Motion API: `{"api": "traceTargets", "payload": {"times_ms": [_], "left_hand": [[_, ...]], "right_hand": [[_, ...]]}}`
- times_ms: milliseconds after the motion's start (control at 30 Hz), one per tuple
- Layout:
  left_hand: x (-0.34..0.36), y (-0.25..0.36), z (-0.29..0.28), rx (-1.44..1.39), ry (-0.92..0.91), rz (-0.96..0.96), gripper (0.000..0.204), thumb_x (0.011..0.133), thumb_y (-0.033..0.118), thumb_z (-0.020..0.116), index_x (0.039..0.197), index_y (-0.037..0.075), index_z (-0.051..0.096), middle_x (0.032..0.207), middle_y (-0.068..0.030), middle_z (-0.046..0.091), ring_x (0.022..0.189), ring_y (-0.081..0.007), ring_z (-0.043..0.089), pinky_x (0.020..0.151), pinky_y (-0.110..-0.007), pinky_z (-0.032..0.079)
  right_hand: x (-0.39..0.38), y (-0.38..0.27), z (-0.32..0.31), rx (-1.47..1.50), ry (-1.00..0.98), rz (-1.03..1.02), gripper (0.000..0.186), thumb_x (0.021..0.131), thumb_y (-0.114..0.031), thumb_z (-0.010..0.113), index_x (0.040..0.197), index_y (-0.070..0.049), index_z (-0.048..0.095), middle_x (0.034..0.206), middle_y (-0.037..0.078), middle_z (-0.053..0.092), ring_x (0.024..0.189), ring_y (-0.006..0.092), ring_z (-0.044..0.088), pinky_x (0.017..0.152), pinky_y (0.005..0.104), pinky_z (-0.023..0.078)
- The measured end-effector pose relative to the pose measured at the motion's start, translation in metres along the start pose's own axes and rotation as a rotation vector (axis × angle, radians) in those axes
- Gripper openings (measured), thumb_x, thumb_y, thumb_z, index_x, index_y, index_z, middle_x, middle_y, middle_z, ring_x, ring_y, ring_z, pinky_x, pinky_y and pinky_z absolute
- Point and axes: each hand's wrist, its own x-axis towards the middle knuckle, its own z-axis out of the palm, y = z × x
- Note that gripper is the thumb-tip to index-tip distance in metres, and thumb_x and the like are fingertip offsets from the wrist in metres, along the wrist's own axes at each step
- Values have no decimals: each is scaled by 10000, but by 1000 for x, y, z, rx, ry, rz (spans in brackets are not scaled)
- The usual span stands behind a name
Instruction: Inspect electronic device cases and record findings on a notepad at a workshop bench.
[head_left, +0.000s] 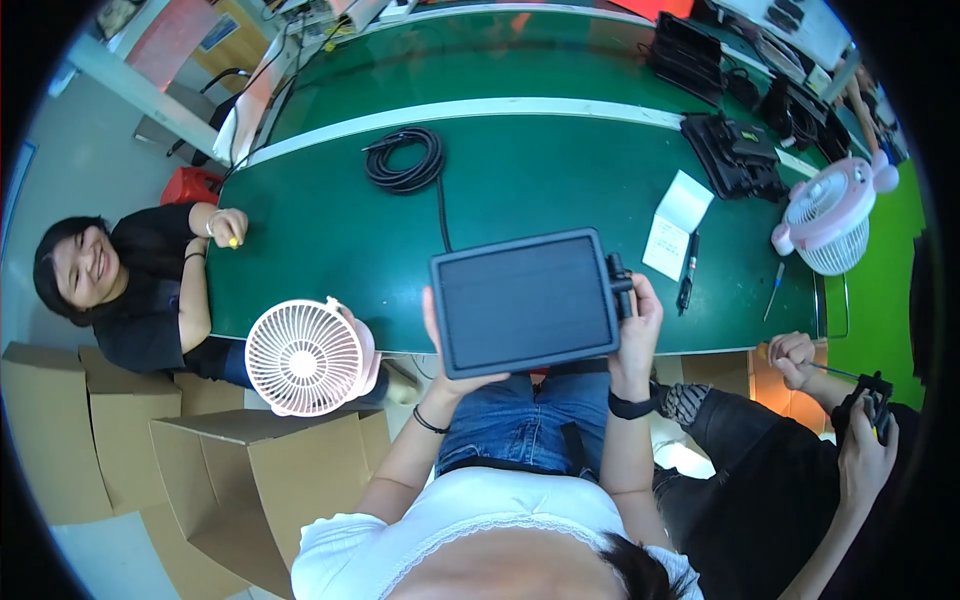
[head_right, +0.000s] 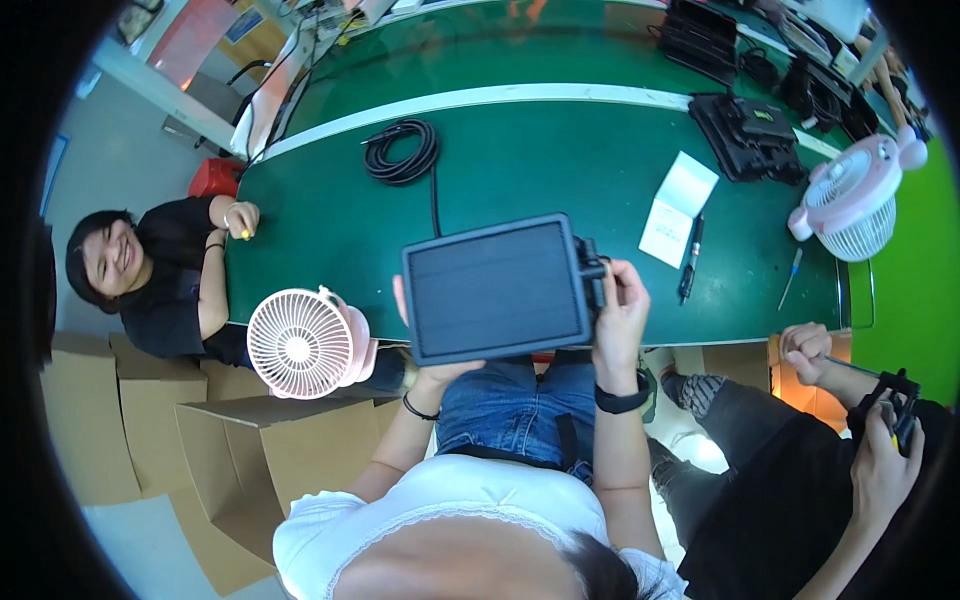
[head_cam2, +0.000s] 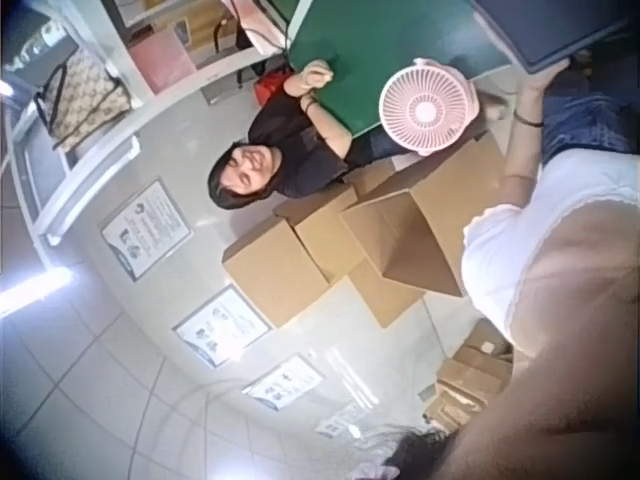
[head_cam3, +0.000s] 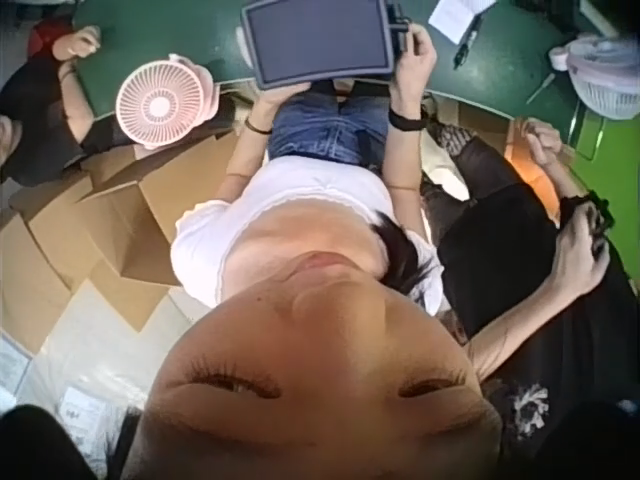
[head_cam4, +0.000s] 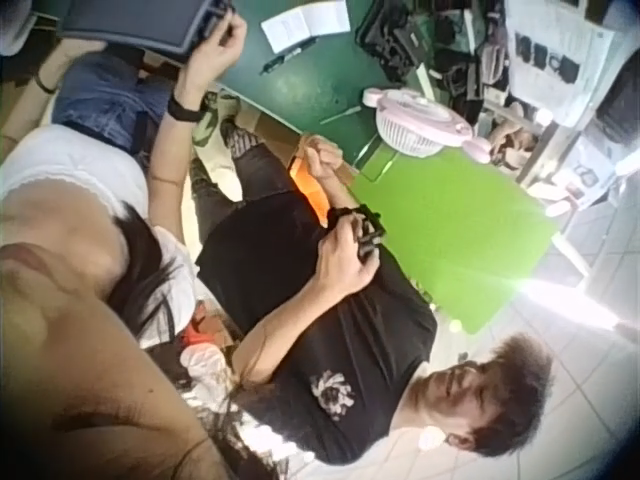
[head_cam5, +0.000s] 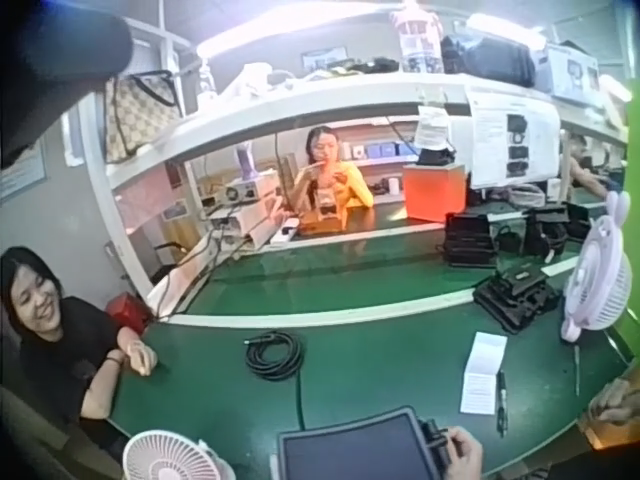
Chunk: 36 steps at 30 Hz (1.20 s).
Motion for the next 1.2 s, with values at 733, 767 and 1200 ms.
{"api": "traceTargets", "payload": {"times_ms": [733,767,1200], "left_hand": [[58,13,-19,-251,-167,-294,1172,664,200,797,1584,51,86,1598,-141,255,1451,-251,287,1185,-391,222],[54,13,-20,-276,-160,-349,1185,656,187,804,1584,51,78,1600,-140,248,1454,-248,282,1186,-388,219],[49,19,-9,-106,-267,-222,1429,571,102,939,1575,106,-79,1609,-140,169,1457,-282,271,1185,-442,249]], "right_hand": [[-15,2,-23,-236,-55,-365,122,891,23,655,865,-1,538,908,41,514,751,91,500,677,200,422],[-20,0,-20,-201,-65,-322,140,913,13,639,878,-11,506,913,29,476,759,80,485,673,185,408],[-15,-13,-16,-62,41,-70,113,965,-25,595,865,-50,549,816,-41,515,669,12,424,571,172,313]]}}
